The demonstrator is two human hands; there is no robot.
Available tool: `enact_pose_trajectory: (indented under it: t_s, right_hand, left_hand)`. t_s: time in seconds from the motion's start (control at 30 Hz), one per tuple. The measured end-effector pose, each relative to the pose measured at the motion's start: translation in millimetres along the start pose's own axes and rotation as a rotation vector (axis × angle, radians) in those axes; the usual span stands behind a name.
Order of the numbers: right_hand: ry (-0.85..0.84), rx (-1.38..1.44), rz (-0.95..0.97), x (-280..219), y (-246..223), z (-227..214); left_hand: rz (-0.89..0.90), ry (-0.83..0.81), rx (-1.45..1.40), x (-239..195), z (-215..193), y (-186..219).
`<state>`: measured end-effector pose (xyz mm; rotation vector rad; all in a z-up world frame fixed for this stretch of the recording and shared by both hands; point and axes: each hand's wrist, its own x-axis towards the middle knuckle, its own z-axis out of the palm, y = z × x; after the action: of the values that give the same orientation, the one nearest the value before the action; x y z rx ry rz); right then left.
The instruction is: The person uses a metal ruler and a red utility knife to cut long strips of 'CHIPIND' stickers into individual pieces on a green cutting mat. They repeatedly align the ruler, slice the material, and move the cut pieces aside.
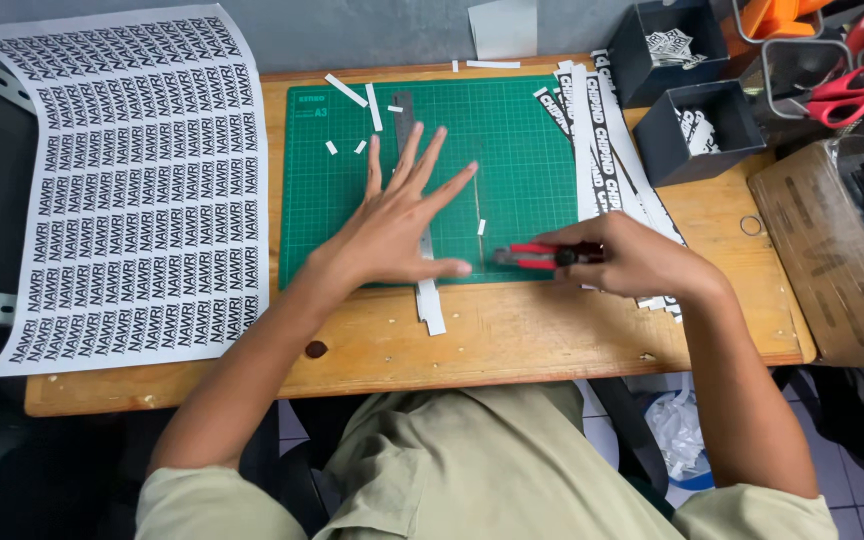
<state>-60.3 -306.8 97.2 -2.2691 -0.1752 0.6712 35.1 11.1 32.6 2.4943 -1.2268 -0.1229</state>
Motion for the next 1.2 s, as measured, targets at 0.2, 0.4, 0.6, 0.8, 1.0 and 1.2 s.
enact_pose_trajectory:
  t_s: [0.2,0.4,0.6,0.8,1.0,1.2]
  right_hand:
    - [-0.175,-0.007,-0.141,5,-44,35]
    - [-0.186,-0.004,-0.173,22,-42,42]
    - [-0.143,0.078,-0.126,27,-14,33]
    - [0.025,0.157,-0.047,17,12,10]
    - [0.293,0.155,0.033,-7,55,-26]
    - [0.648,0.121,0.186,-57,62,-64]
  left_hand:
    - [-0.112,-0.198,-0.074,-30,1,-3]
    - [-0.096,-0.141,-0.082,-27,9,-5]
    - [-0.070,-0.053,-0.055,-11,14,-13]
    - [-0.011,0.176,0.003,22,10,-8]
    - [0.138,0.470,0.012,105,33,10]
    - [0.260,0.659,-0.032,197,27,79]
